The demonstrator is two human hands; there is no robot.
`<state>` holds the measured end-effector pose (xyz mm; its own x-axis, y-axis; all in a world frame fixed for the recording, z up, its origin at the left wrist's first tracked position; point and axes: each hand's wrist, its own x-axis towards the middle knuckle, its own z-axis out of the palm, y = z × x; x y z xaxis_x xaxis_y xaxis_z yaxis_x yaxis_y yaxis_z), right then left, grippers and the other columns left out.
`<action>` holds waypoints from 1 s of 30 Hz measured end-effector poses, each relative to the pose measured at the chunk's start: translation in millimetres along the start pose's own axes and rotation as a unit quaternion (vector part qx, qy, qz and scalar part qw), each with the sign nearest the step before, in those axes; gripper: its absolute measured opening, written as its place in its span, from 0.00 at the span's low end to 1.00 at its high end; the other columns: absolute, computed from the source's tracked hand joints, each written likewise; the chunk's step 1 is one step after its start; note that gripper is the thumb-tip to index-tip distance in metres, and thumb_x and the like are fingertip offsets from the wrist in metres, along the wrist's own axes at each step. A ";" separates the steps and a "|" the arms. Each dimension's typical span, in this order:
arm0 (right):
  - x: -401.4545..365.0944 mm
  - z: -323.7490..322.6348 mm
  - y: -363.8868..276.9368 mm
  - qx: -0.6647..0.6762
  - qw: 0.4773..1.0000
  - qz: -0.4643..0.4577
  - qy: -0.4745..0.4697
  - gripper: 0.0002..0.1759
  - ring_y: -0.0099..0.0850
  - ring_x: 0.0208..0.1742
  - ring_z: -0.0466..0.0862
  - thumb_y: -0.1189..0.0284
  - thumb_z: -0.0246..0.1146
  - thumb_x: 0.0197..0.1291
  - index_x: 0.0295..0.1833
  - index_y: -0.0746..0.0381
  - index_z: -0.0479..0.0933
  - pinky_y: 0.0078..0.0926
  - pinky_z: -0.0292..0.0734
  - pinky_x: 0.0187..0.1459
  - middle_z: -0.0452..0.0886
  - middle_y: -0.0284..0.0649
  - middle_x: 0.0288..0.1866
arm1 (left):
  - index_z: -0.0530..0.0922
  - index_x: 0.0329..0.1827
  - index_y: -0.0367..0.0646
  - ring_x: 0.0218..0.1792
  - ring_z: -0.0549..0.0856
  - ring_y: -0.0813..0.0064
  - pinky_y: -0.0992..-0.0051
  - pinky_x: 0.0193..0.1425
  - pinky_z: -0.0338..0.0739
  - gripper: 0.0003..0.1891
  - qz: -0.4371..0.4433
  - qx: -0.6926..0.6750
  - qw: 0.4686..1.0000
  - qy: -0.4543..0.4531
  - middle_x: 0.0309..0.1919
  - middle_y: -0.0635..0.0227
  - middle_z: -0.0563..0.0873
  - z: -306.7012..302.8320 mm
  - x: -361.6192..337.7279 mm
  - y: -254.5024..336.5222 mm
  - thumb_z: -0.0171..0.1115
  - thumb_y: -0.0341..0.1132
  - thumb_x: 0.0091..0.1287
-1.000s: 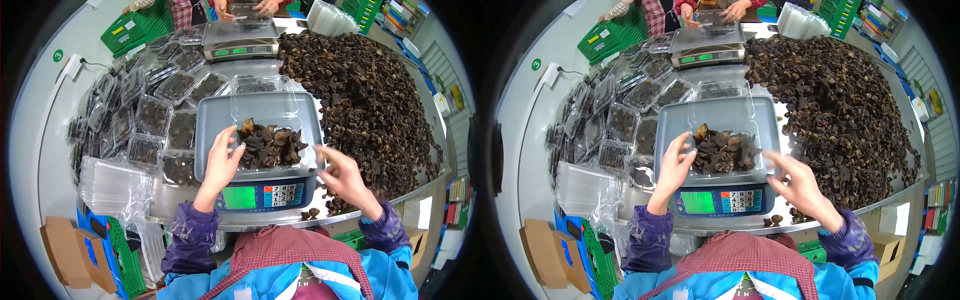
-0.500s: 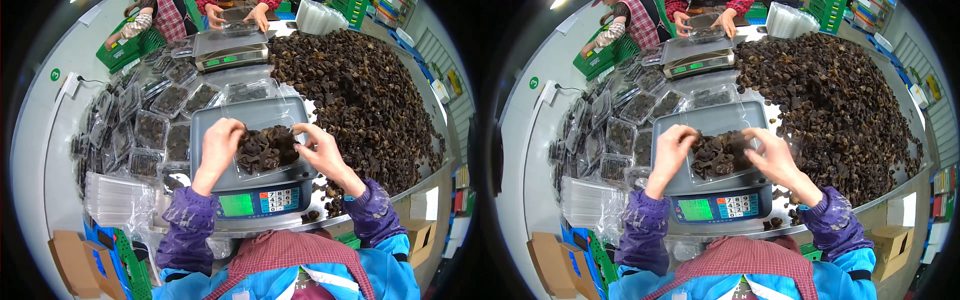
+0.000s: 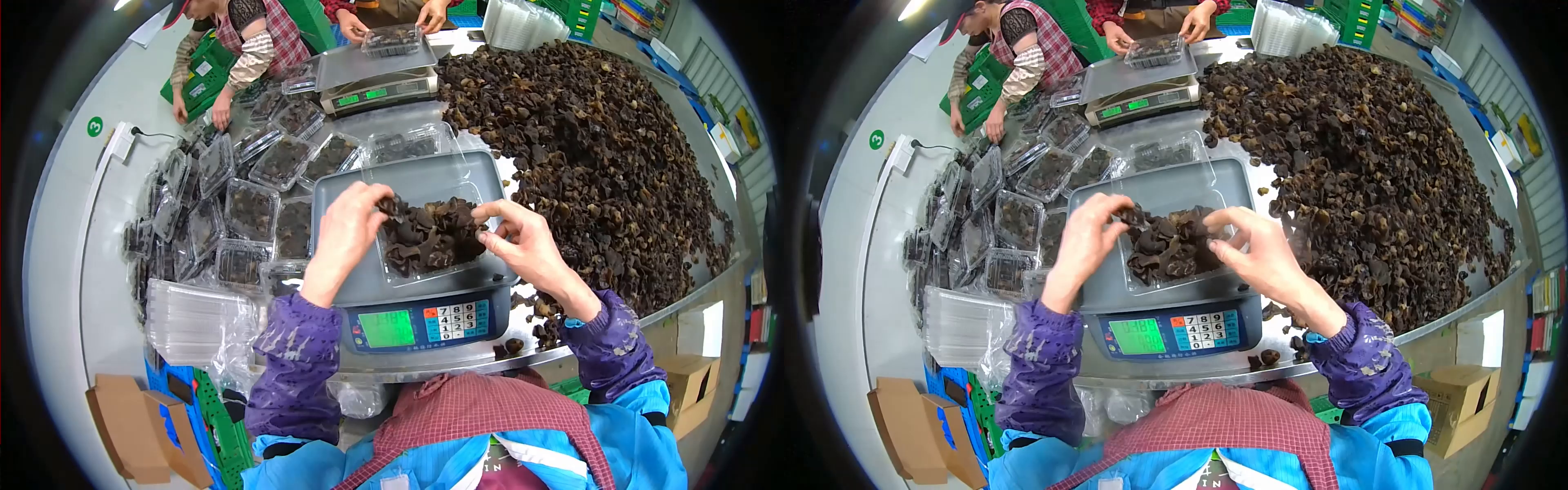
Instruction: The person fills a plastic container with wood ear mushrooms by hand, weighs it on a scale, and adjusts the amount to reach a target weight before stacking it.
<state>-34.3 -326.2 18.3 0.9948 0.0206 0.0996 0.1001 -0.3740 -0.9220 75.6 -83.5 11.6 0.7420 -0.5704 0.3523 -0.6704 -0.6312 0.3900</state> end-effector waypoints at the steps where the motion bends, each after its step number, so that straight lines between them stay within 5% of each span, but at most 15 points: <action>1: 0.1 -1.0 -1.1 0.000 1.000 0.002 -0.001 0.16 0.14 0.27 0.73 0.79 0.63 0.56 0.51 0.65 0.75 0.14 0.70 0.30 0.79 0.31 0.43 | 0.78 0.45 0.43 0.35 0.82 0.66 0.72 0.40 0.76 0.17 0.007 -0.029 0.999 0.027 0.33 0.63 0.80 -4.5 2.0 -2.0 0.67 0.23 0.50; 5: 1.5 -1.0 -22.6 0.000 1.000 -0.008 -0.011 0.25 0.15 0.30 0.75 0.79 0.64 0.56 0.60 0.62 0.68 0.14 0.72 0.31 0.77 0.34 0.52 | 0.78 0.48 0.39 0.38 0.83 0.78 0.77 0.44 0.78 0.16 -0.044 -0.221 0.974 0.015 0.38 0.68 0.84 -23.8 12.8 49.3 0.64 0.24 0.56; 7: 0.5 6.7 -36.8 0.104 0.994 -0.027 0.003 0.27 0.19 0.36 0.80 0.77 0.66 0.54 0.61 0.61 0.68 0.21 0.77 0.38 0.79 0.39 0.48 | 0.78 0.50 0.40 0.39 0.83 0.79 0.77 0.45 0.78 0.16 -0.029 -0.330 0.943 -0.043 0.38 0.68 0.84 -19.9 12.3 78.9 0.64 0.25 0.57; 8: 5.1 13.5 -24.0 0.109 0.986 -0.127 0.027 0.28 0.20 0.43 0.80 0.77 0.66 0.55 0.61 0.61 0.67 0.20 0.77 0.44 0.79 0.42 0.49 | 0.77 0.50 0.41 0.40 0.83 0.79 0.77 0.45 0.78 0.16 -0.030 -0.327 0.943 -0.059 0.39 0.68 0.84 -23.0 13.1 87.4 0.64 0.25 0.58; 9: 4.4 9.6 -21.4 0.086 0.991 -0.098 0.032 0.25 0.22 0.48 0.80 0.79 0.65 0.55 0.59 0.62 0.69 0.19 0.76 0.48 0.80 0.41 0.48 | 0.77 0.51 0.41 0.41 0.83 0.80 0.77 0.45 0.78 0.17 -0.031 -0.324 0.943 -0.073 0.40 0.68 0.84 -25.5 13.5 90.4 0.64 0.25 0.58; 11: -1.9 -7.1 -31.8 0.124 0.990 0.053 0.032 0.23 0.21 0.47 0.80 0.80 0.64 0.55 0.57 0.62 0.70 0.19 0.77 0.47 0.80 0.39 0.47 | 0.70 0.61 0.45 0.45 0.80 0.80 0.79 0.48 0.76 0.25 -0.092 -0.395 0.911 -0.075 0.45 0.68 0.82 -28.3 12.0 82.2 0.63 0.25 0.59; 13: -4.1 -24.4 -7.5 0.122 0.990 0.012 0.069 0.22 0.21 0.44 0.81 0.80 0.64 0.54 0.56 0.62 0.71 0.18 0.79 0.42 0.80 0.38 0.46 | 0.67 0.65 0.46 0.45 0.79 0.80 0.80 0.50 0.75 0.29 -0.129 -0.386 0.913 -0.009 0.47 0.68 0.81 -33.6 7.8 56.5 0.63 0.25 0.59; 19: -62.3 -96.9 87.7 -0.171 0.966 0.125 0.148 0.28 0.22 0.38 0.82 0.81 0.61 0.54 0.62 0.59 0.68 0.17 0.78 0.34 0.77 0.42 0.51 | 0.69 0.63 0.42 0.46 0.78 0.82 0.81 0.48 0.75 0.24 -0.251 -0.355 0.897 0.073 0.47 0.67 0.79 -36.9 -30.5 -39.0 0.62 0.27 0.62; 22: -84.4 -112.0 96.6 -0.124 0.960 0.218 0.121 0.28 0.20 0.33 0.82 0.81 0.62 0.53 0.62 0.59 0.69 0.17 0.75 0.26 0.76 0.43 0.55 | 0.66 0.65 0.42 0.44 0.79 0.81 0.80 0.47 0.76 0.26 -0.326 -0.360 0.871 0.068 0.48 0.66 0.79 -25.6 -37.1 -63.7 0.62 0.29 0.63; 25: -83.8 -102.9 96.0 -0.085 0.966 0.211 0.120 0.26 0.18 0.30 0.80 0.79 0.62 0.54 0.61 0.60 0.70 0.16 0.74 0.27 0.76 0.42 0.56 | 0.62 0.67 0.42 0.43 0.79 0.80 0.79 0.45 0.77 0.29 -0.364 -0.370 0.853 0.054 0.49 0.64 0.78 0.4 -30.5 -74.2 0.63 0.31 0.64; 26: -77.7 -92.8 85.3 -0.083 0.972 0.184 0.122 0.27 0.17 0.29 0.78 0.78 0.62 0.53 0.62 0.61 0.69 0.16 0.74 0.30 0.77 0.41 0.55 | 0.57 0.70 0.39 0.42 0.80 0.76 0.76 0.45 0.78 0.34 -0.371 -0.397 0.838 0.043 0.50 0.56 0.78 6.2 -24.0 -71.6 0.64 0.33 0.63; 30: -42.8 -42.0 42.8 -0.096 0.990 0.072 0.069 0.33 0.24 0.38 0.81 0.78 0.63 0.52 0.66 0.60 0.64 0.25 0.78 0.43 0.77 0.44 0.53 | 0.48 0.73 0.37 0.41 0.80 0.75 0.76 0.42 0.79 0.40 -0.388 -0.445 0.807 0.014 0.50 0.56 0.78 30.9 0.5 -67.3 0.63 0.36 0.65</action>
<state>-73.4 -382.0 -9.8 0.9853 -0.1675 0.0337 -0.0619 -0.5341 -0.8432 121.1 -57.6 -40.7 0.9466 -0.1649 -0.2770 0.2518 -0.1585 0.9547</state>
